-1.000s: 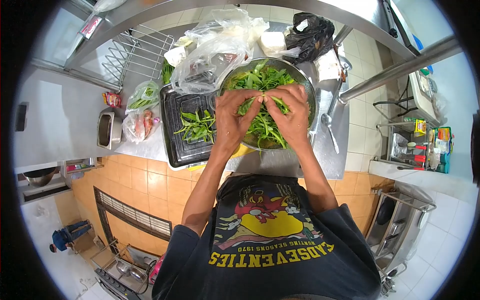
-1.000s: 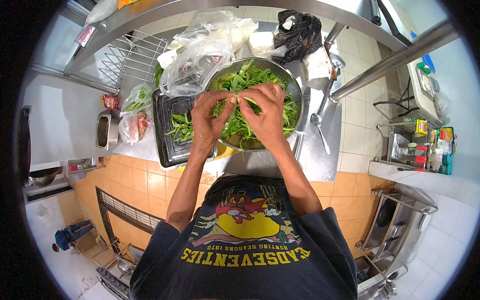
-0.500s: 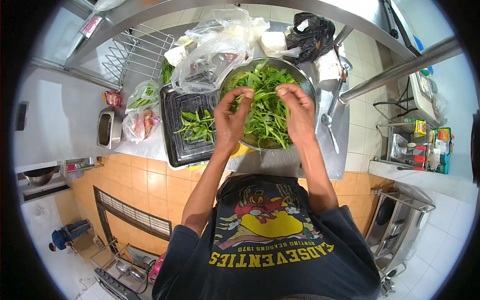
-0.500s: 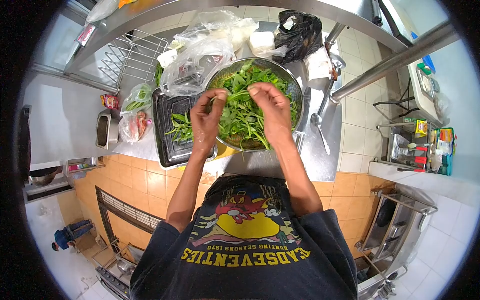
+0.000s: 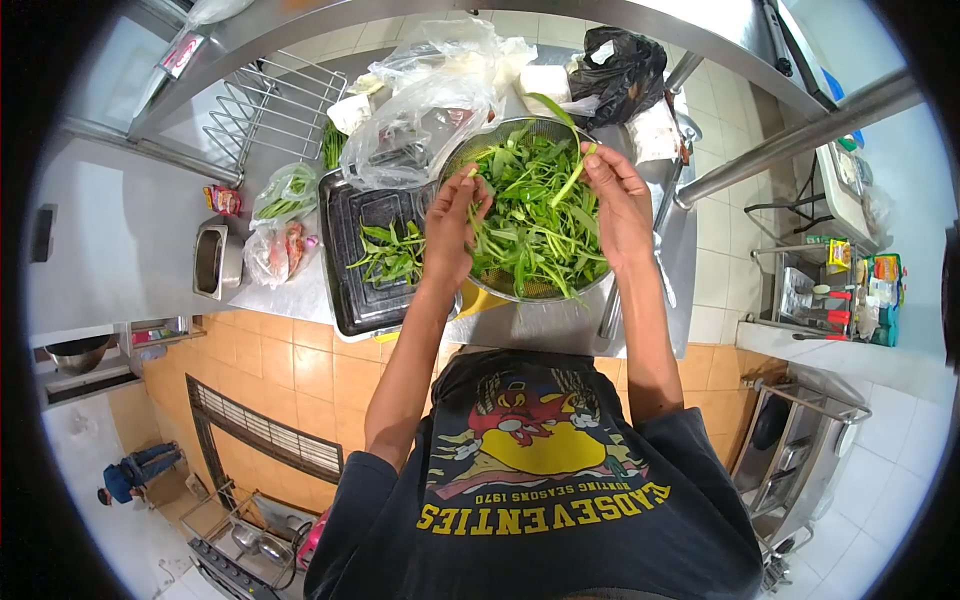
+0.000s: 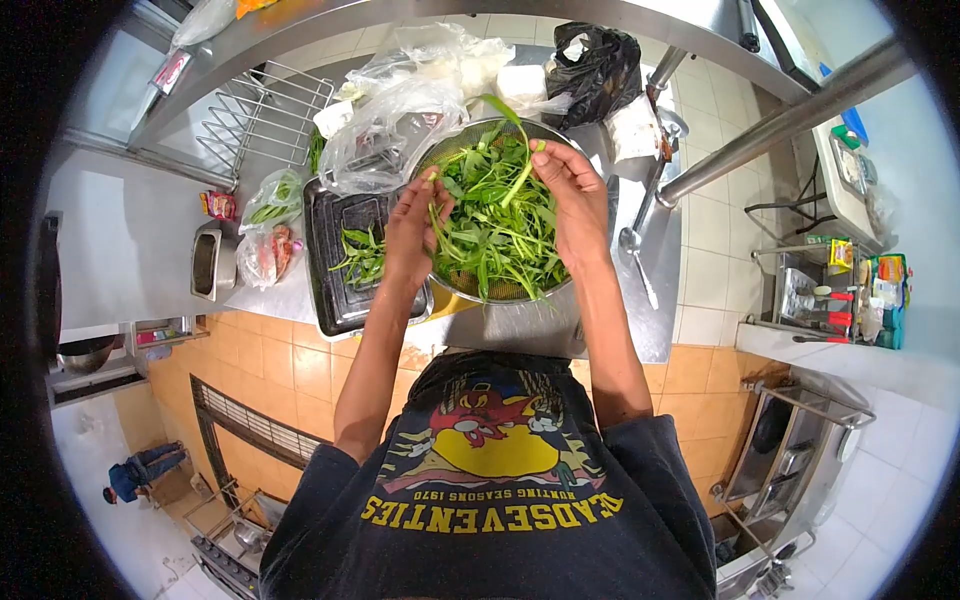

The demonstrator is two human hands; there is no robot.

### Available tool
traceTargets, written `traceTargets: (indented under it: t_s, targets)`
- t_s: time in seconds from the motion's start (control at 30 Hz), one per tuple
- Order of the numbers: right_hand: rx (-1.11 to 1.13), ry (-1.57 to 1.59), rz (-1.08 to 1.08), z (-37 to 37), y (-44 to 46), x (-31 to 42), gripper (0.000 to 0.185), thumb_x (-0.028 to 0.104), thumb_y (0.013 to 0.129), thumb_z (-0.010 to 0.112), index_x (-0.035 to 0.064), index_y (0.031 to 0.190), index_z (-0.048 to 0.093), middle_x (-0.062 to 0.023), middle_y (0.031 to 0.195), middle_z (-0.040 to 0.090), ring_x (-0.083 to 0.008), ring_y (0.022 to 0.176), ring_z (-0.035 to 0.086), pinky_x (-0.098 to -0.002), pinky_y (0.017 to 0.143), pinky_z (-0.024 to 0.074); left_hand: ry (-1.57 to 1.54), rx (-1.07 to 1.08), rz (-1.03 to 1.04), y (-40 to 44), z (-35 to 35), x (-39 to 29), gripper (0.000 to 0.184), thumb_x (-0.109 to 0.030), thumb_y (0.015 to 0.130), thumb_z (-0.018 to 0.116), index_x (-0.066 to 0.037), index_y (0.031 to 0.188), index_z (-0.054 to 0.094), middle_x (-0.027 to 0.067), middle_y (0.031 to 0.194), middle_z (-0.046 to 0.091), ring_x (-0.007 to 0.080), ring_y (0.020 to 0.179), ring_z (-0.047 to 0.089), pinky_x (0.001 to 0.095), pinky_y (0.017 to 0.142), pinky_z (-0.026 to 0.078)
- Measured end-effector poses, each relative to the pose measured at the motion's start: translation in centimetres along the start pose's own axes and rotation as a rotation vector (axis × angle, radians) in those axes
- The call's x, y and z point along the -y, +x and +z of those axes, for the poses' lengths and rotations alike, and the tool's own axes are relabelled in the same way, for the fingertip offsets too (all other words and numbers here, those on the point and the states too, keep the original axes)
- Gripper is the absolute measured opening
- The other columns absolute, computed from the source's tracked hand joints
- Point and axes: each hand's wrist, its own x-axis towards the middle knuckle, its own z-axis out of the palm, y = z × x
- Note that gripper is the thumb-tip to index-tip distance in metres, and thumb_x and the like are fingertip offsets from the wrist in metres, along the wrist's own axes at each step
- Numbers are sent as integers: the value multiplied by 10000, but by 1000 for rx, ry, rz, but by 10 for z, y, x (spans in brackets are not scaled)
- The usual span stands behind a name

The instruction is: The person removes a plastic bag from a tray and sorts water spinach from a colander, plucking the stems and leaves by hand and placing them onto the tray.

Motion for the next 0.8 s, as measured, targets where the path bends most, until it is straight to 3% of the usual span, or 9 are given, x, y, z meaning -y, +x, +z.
traceTargets:
  t_s: [0.17, 0.27, 0.37, 0.47, 0.7, 0.8]
  targets:
    - [-24, -180, -49, 3, 0, -1, 163, 105, 914, 668, 25, 1056, 666, -23, 980, 671, -84, 908, 595, -244, 863, 460, 549, 44, 237, 0, -28, 20, 461, -80, 987, 521, -22, 1432, 416, 91, 1279, 582, 152, 1029, 591, 275, 978, 455]
    - [-5, -255, -40, 7, 1, -7, 151, 117, 914, 671, 26, 1035, 665, -15, 940, 666, -79, 872, 591, -232, 834, 455, 528, 37, 261, -15, -35, 14, 463, -19, 963, 512, 1, 1417, 423, 137, 1271, 603, 170, 1103, 597, 296, 971, 448]
    - [23, -373, -71, 14, 7, -17, 141, 120, 902, 680, 34, 1014, 667, 0, 886, 657, -73, 829, 567, -225, 790, 440, 507, -9, 287, -24, -41, 14, 447, 3, 952, 520, 18, 1392, 443, 132, 1241, 620, 165, 1067, 613, 280, 939, 462]
    - [41, -452, -98, 22, 13, -27, 120, 100, 892, 679, 29, 988, 665, 0, 858, 649, -71, 809, 550, -226, 776, 438, 469, -25, 175, -32, -47, 6, 426, 8, 950, 530, 22, 1370, 462, 119, 1223, 628, 154, 1026, 625, 267, 910, 474]
    - [105, -458, -156, 34, 28, -46, 126, 58, 860, 690, 11, 971, 653, -6, 837, 650, -73, 793, 545, -221, 747, 437, 459, -136, 164, -43, -65, 10, 329, -142, 966, 597, -29, 1273, 560, 49, 1138, 670, 86, 979, 608, 238, 792, 477]
    - [119, -480, -165, 44, 32, -54, 127, 60, 852, 695, 14, 962, 652, -19, 846, 661, -76, 781, 551, -223, 738, 442, 366, -160, 231, -48, -71, 10, 301, -128, 963, 608, -16, 1241, 577, 52, 1101, 674, 96, 932, 613, 225, 763, 474]
